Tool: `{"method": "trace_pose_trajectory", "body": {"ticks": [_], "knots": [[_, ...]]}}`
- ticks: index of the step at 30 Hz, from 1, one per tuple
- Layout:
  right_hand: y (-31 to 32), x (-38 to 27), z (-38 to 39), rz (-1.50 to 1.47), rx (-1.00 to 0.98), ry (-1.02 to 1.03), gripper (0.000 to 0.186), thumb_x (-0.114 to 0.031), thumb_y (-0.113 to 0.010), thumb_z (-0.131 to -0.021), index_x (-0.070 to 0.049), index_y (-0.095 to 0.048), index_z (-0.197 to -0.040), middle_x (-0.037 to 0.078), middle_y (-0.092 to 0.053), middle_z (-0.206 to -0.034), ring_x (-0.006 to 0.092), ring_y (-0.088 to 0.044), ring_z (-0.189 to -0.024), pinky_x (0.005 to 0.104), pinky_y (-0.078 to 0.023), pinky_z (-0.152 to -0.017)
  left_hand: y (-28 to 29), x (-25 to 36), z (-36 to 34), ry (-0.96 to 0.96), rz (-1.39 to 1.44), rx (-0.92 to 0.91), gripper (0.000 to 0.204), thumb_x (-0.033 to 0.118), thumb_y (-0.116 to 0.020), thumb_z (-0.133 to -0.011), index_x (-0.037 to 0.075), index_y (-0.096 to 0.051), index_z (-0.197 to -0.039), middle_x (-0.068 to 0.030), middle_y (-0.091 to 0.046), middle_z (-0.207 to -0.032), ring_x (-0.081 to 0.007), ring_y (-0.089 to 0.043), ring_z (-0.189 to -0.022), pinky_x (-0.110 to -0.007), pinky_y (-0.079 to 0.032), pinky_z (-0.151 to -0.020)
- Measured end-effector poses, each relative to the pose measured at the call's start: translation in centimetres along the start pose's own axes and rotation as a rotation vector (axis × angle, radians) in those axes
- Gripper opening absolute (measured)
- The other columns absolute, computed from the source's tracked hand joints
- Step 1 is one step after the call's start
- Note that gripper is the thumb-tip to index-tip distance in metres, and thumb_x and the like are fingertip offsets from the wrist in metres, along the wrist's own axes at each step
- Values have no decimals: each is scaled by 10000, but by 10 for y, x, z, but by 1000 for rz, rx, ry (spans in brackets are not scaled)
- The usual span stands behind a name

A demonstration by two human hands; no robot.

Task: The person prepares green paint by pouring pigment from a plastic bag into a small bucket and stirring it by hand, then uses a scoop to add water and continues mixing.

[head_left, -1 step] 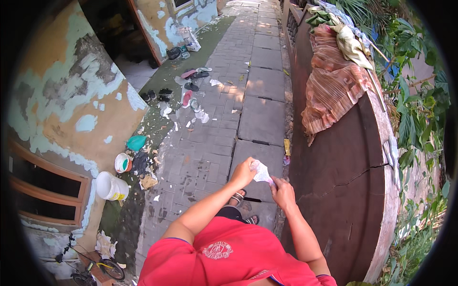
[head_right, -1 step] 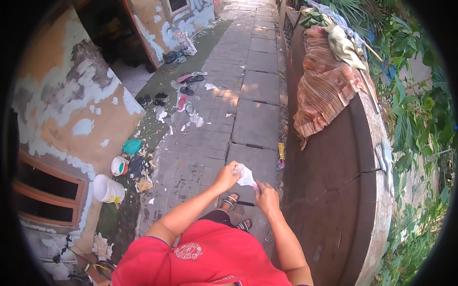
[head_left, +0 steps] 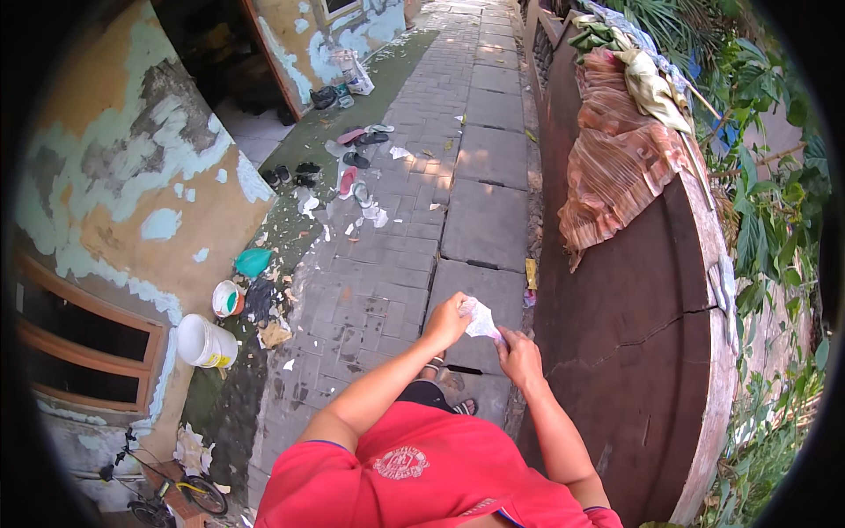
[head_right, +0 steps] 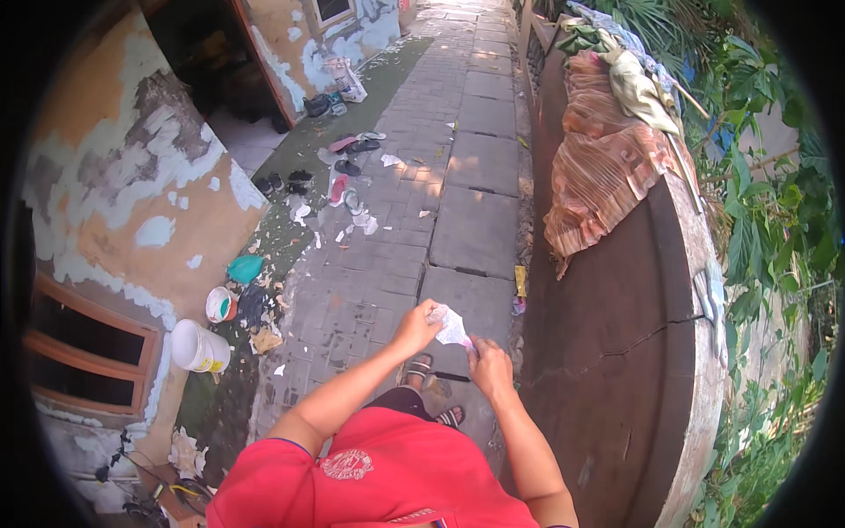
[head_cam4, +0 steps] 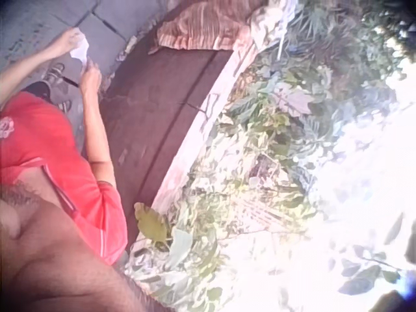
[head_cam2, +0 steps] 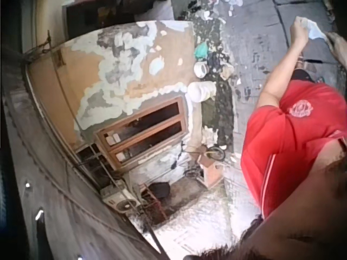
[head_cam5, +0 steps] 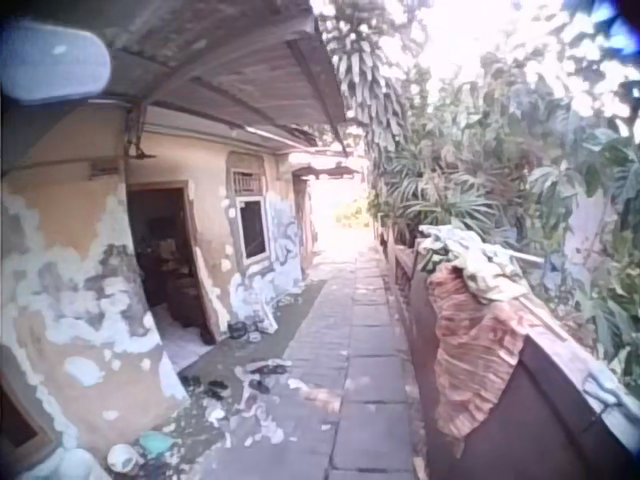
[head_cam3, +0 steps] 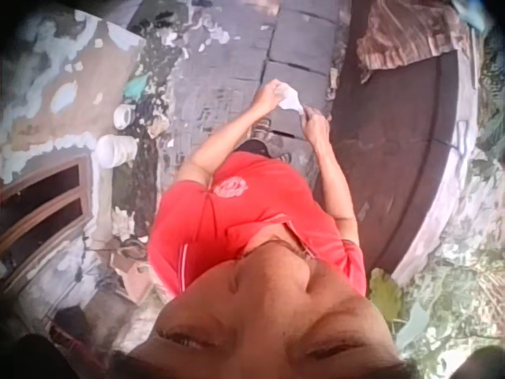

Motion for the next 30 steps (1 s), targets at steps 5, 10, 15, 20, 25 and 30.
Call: {"method": "trace_pose_trajectory", "body": {"ticks": [5, 10, 15, 20, 25, 30], "knots": [[-19, -16, -19, -22, -21, 85, 283, -173, -670, -897, -41, -690, -1146, 185, -678, -944, 361, -666, -808, 435, -536, -746, 33, -31, -3, -12, 119, -20, 345, 126, -743, -839, -14, -618, -1128, -166, -730, -1021, -255, -716, -951, -353, -541, -795], [-30, -43, -60, -87, -116, 277, 291, -189, -695, -887, -43, -693, -1138, 157, -636, -835, 302, -622, -688, 402, -511, -676, 67, -79, -20, 103, 510, 43, 319, 243, -694, -943, -18, -632, -1116, -86, -723, -964, -139, -681, -892, -300, -535, -750], [-55, -86, -111, -49, -216, 310, 289, -179, -684, -899, -45, -683, -1156, 152, -642, -849, 301, -628, -702, 397, -516, -687, 110, -113, -37, 134, 376, 85, 290, 268, -637, -992, -16, -664, -1047, -23, -685, -865, -89, -622, -764, -268, -510, -677], [-81, -122, -152, -101, -286, 322, 304, -213, -657, -920, -71, -672, -1189, 150, -658, -940, 352, -652, -765, 453, -529, -725, 148, -130, -55, 322, 876, 235, 287, 294, -644, -990, 8, -676, -983, -9, -680, -858, -68, -612, -731, -246, -501, -658], [-95, -150, -190, -127, -384, 310, 287, -207, -661, -934, -57, -668, -1179, 140, -647, -917, 313, -645, -728, 406, -529, -690, 175, -153, -77, 336, 1069, 219, 339, 345, -634, -995, 11, -685, -1023, -9, -693, -913, -64, -624, -797, -249, -504, -713], [-133, -132, -237, 17, -324, 350, 302, -261, -636, -931, -88, -672, -1176, 185, -666, -1065, 375, -679, -862, 463, -551, -751, 198, -165, -109, 364, 444, 292, 352, 352, -633, -991, 7, -703, -998, -32, -680, -823, -69, -585, -716, -255, -473, -648]]}}
Point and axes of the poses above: each hand's wrist, its own z-axis away from the middle knuckle, its own y-axis out of the back of the hand, x = y × z, the point moved 5 cm from there along -z, towards the middle knuckle
